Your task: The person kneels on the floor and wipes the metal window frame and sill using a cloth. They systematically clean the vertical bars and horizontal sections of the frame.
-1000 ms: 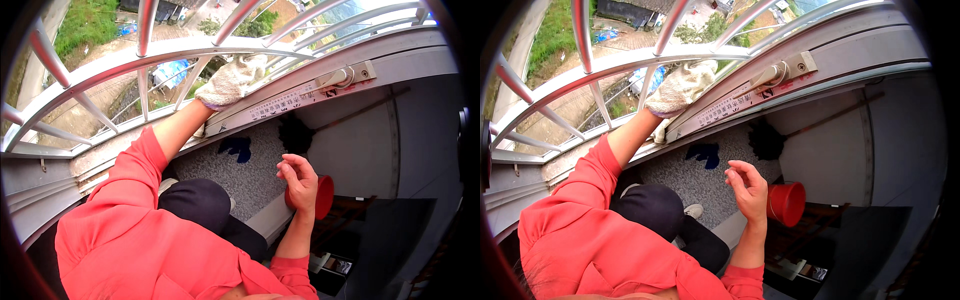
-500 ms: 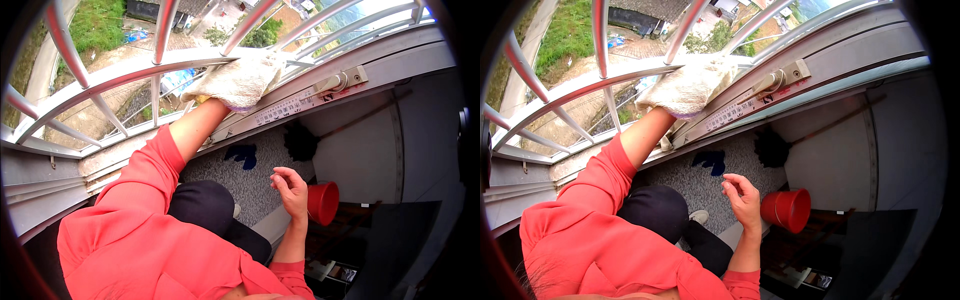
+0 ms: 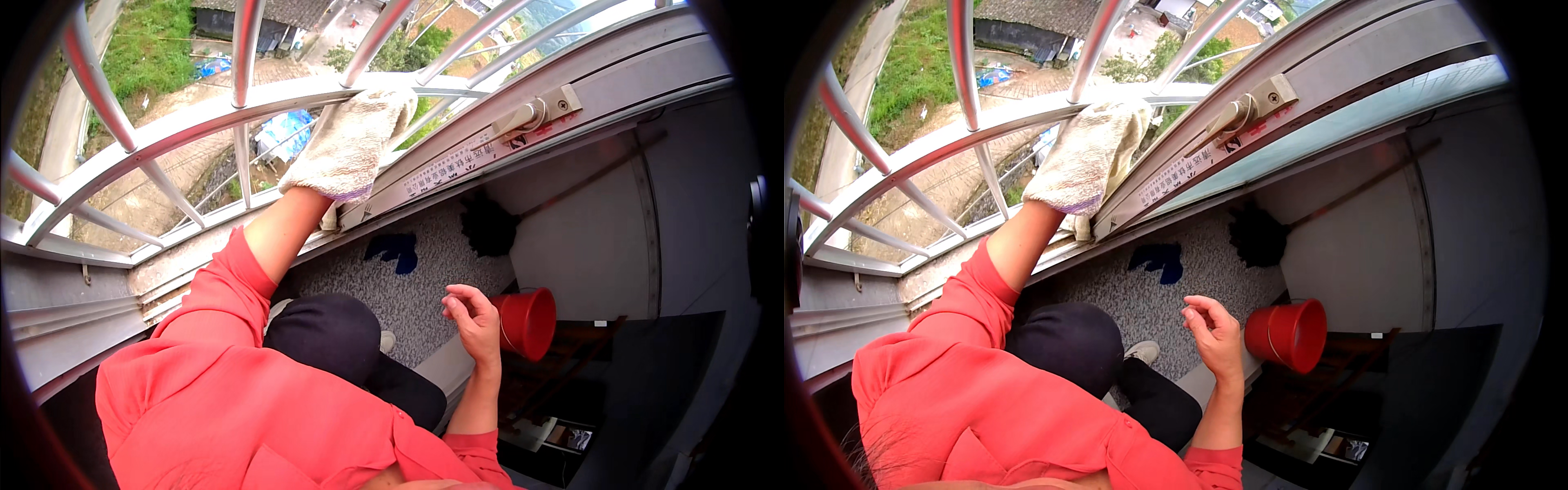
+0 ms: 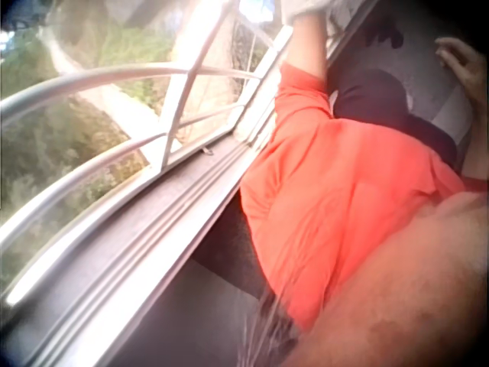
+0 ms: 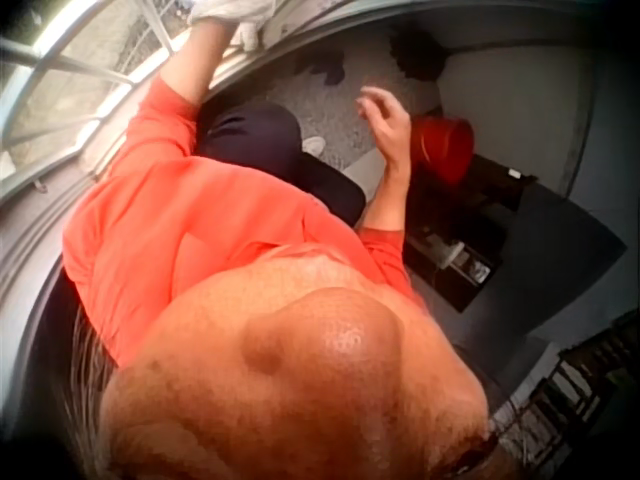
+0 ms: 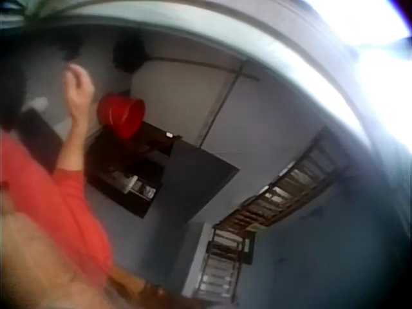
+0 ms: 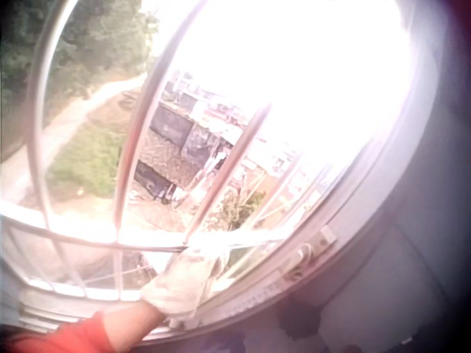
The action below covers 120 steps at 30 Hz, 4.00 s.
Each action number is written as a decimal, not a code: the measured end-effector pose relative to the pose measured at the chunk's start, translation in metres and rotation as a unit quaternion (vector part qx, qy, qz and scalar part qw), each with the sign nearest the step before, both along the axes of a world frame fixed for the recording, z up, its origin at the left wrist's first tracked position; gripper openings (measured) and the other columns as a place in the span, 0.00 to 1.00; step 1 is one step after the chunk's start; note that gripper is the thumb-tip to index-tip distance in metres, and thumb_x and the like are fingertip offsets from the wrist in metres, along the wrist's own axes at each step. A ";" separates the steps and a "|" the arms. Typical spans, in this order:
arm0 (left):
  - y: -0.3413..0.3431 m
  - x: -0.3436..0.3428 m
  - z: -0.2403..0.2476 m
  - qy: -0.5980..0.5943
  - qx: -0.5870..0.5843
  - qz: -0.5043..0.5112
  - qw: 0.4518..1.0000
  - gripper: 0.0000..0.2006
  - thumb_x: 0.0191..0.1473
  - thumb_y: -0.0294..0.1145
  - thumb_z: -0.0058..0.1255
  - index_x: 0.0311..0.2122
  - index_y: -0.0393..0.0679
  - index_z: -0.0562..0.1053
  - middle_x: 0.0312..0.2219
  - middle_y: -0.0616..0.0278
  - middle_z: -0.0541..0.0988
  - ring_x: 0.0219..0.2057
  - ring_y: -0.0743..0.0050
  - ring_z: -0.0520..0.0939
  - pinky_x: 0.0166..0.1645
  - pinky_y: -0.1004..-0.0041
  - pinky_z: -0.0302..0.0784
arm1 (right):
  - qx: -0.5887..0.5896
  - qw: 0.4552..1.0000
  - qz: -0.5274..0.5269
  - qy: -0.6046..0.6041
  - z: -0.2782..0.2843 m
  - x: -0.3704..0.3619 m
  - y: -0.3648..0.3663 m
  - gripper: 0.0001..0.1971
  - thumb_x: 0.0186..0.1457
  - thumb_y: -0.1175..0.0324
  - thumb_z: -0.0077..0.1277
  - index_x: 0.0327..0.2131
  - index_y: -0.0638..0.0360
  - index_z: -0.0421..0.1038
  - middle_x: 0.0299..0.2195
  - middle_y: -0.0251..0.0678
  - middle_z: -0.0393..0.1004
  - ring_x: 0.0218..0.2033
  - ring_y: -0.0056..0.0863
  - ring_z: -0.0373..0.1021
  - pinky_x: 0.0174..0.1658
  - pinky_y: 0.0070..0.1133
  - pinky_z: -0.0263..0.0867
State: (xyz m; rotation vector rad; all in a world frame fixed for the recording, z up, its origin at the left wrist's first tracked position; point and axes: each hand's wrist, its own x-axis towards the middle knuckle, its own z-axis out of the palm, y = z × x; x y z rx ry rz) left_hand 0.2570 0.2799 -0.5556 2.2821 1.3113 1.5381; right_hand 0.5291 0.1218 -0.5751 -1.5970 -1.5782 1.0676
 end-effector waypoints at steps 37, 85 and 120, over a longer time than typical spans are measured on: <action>0.011 0.022 -0.013 0.002 -0.021 0.039 0.999 0.15 0.54 0.30 0.38 0.44 0.32 0.66 0.35 0.50 0.73 0.39 0.63 0.75 0.46 0.69 0.68 | -0.032 0.999 -0.005 0.012 -0.014 0.018 -0.031 0.11 0.53 0.75 0.48 0.41 0.63 0.68 0.29 0.31 0.72 0.27 0.15 0.67 0.31 0.13 0.65; 0.039 -0.009 0.006 0.082 -0.069 0.013 0.994 0.22 0.46 0.23 0.39 0.50 0.29 0.60 0.45 0.38 0.65 0.48 0.45 0.67 0.55 0.62 0.60 | -0.086 0.993 0.074 -0.043 -0.032 -0.014 -0.074 0.12 0.49 0.72 0.51 0.39 0.61 0.71 0.29 0.32 0.73 0.30 0.17 0.67 0.34 0.16 0.65; -0.067 -0.055 0.029 0.312 0.033 0.126 0.941 0.11 0.42 0.34 0.50 0.28 0.36 0.72 0.23 0.51 0.71 0.31 0.53 0.73 0.40 0.65 0.67 | -0.115 0.992 0.030 0.038 -0.089 0.038 -0.110 0.12 0.50 0.73 0.49 0.39 0.63 0.70 0.26 0.29 0.72 0.26 0.15 0.66 0.30 0.15 0.64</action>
